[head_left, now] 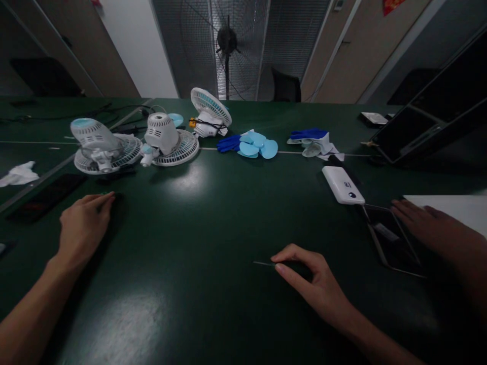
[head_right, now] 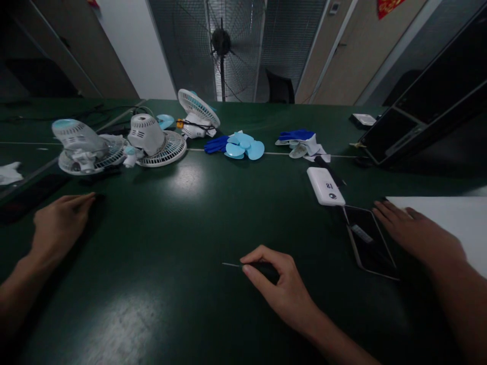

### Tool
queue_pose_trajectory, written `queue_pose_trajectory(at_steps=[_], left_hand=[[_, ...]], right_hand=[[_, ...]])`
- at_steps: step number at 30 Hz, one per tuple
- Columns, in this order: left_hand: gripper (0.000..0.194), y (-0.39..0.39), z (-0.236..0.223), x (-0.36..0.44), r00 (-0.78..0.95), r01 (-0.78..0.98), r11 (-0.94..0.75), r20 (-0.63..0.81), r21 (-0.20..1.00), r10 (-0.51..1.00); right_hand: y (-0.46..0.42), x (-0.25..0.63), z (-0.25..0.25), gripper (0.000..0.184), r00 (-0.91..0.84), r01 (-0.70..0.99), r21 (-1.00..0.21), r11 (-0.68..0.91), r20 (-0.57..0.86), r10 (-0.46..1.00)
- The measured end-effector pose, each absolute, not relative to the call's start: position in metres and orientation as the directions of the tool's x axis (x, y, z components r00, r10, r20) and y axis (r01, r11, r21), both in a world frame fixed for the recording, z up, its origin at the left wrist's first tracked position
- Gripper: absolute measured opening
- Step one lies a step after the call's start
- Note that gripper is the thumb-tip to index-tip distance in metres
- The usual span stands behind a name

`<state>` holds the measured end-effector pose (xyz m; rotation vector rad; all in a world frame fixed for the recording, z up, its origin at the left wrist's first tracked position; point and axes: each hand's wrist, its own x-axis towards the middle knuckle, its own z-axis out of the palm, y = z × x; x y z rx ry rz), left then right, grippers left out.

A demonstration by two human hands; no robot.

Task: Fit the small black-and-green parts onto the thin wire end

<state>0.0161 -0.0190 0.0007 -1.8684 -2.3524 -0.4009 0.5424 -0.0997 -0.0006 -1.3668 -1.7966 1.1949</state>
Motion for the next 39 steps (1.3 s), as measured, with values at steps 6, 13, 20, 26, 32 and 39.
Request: queue_pose_trajectory(at_steps=[6,13,20,26,32,39], left_hand=[[0.062,-0.019,0.007,0.027,-0.112,0.993,0.116,0.229,-0.003,0.967],[0.044,-0.043,-0.002,0.134,0.334,0.865,-0.394,0.232,0.309,0.914],[0.032,-0.082,0.001,0.260,0.722,0.453,-0.619,0.144,0.641,0.677],[0.033,-0.080,-0.008,0.254,0.686,0.436,-0.561,0.144,0.703,0.713],[0.035,-0.076,-0.006,0.248,0.646,0.437,-0.507,0.133,0.743,0.752],[0.019,-0.075,-0.006,0.252,0.661,0.465,-0.484,0.073,0.742,0.746]], right_hand=[[-0.102,0.541,0.003,0.013,-0.269,0.467,-0.881,0.073,-0.063,0.961],[-0.102,0.541,0.002,0.012,-0.257,0.460,-0.883,0.096,-0.029,0.966],[-0.101,0.540,0.000,0.008,-0.298,0.394,-0.901,0.183,0.064,0.953],[-0.102,0.537,0.002,0.007,-0.357,0.387,-0.890,0.240,0.096,0.929],[-0.103,0.534,0.001,0.009,-0.391,0.404,-0.875,0.268,0.100,0.915],[-0.101,0.533,0.000,0.010,-0.434,0.419,-0.862,0.285,0.085,0.897]])
